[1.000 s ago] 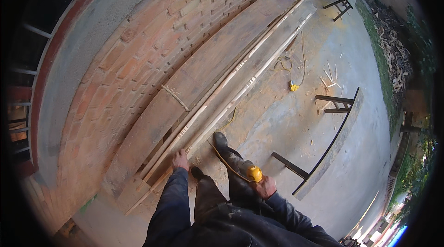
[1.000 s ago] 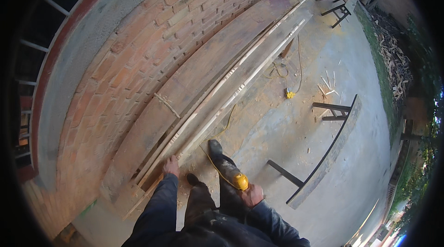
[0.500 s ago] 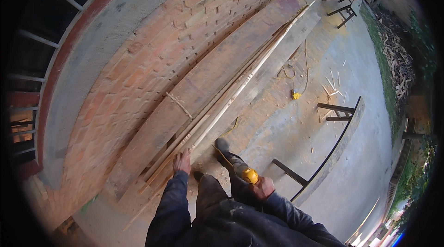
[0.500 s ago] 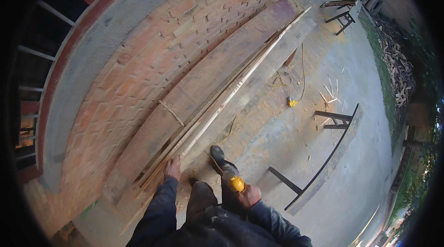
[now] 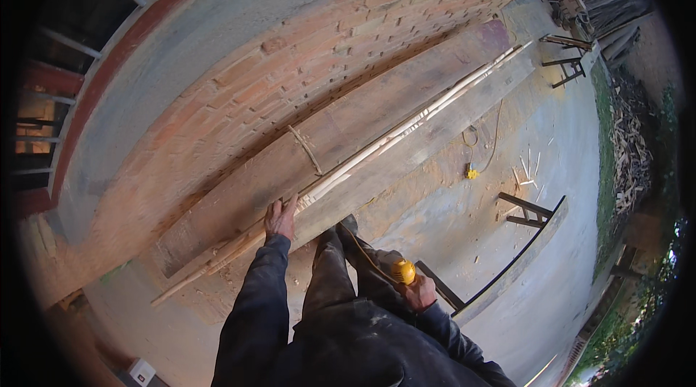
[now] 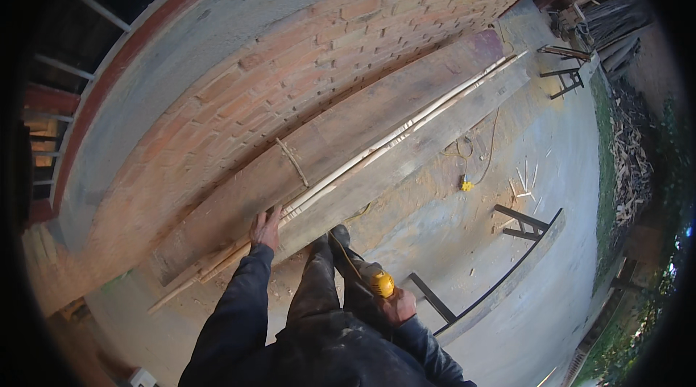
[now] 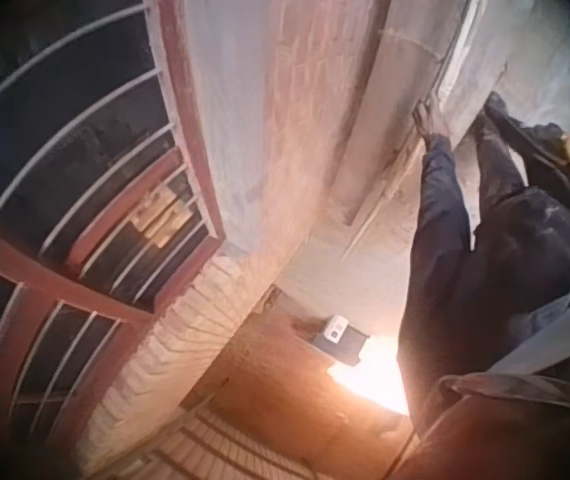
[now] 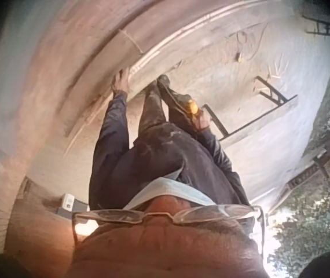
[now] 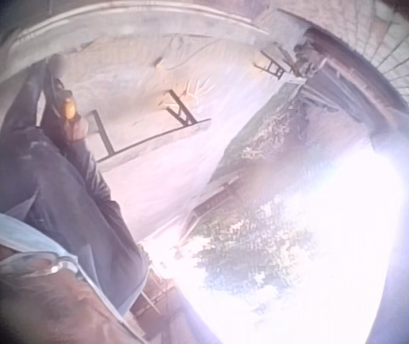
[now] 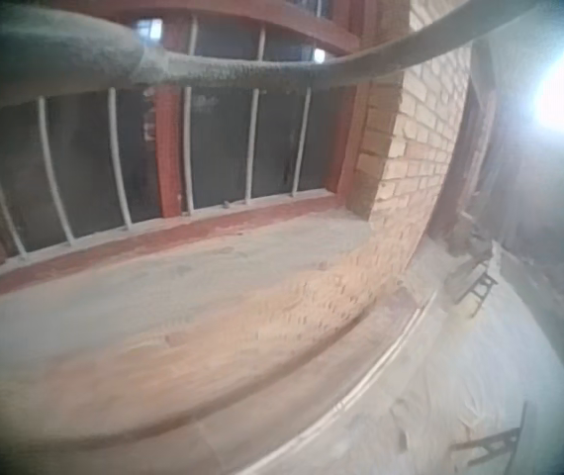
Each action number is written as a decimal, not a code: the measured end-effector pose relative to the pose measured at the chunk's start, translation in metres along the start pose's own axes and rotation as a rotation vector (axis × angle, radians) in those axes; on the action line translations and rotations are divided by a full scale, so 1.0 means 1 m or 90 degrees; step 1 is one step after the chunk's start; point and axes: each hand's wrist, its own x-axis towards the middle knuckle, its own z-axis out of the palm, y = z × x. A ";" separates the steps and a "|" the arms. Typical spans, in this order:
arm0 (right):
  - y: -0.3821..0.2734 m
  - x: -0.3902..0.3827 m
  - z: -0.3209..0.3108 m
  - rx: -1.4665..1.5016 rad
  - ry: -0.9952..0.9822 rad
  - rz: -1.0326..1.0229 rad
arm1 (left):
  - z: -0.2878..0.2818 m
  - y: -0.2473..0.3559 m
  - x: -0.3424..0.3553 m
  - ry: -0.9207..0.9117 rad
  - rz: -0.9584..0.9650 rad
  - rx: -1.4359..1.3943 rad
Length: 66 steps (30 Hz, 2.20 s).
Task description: The person uses a hand-held tool to shape a long wooden strip while holding it against a workbench.
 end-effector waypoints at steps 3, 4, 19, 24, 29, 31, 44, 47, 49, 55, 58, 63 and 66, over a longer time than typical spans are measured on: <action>0.004 -0.002 -0.002 0.035 0.003 -0.019 | 0.005 0.004 0.014 0.048 0.015 0.007; -0.001 -0.005 -0.009 0.035 0.005 -0.038 | 0.005 0.006 0.015 0.034 0.009 0.007; -0.109 0.068 -0.074 0.158 -0.270 -0.034 | 0.026 0.041 0.080 -0.055 0.010 -0.025; -0.066 0.117 -0.084 0.184 -0.365 -0.111 | 0.026 0.062 0.107 -0.099 0.010 0.010; -0.096 0.147 -0.150 -0.127 -0.272 -0.056 | 0.047 0.079 0.133 -0.080 -0.019 0.014; -0.069 0.163 -0.156 -0.124 -0.222 -0.045 | 0.059 0.084 0.146 -0.101 -0.059 -0.008; -0.079 0.182 -0.175 -0.039 -0.161 0.047 | 0.094 0.080 0.169 -0.149 -0.049 0.022; -0.071 0.182 -0.167 -0.049 -0.142 0.040 | 0.087 0.095 0.180 -0.174 -0.037 0.057; -0.072 0.184 -0.159 -0.057 -0.132 0.011 | 0.090 0.086 0.175 -0.151 -0.028 0.062; -0.107 0.185 -0.161 -0.145 -0.173 0.019 | 0.101 0.075 0.171 -0.120 -0.018 0.046; -0.104 0.189 -0.162 -0.200 -0.187 0.064 | 0.094 0.084 0.175 -0.098 0.000 0.060; -0.104 0.189 -0.158 -0.180 -0.145 0.009 | 0.092 0.085 0.173 -0.094 -0.009 0.073; -0.106 0.191 -0.159 -0.162 -0.146 -0.020 | 0.098 0.079 0.170 -0.089 -0.016 0.060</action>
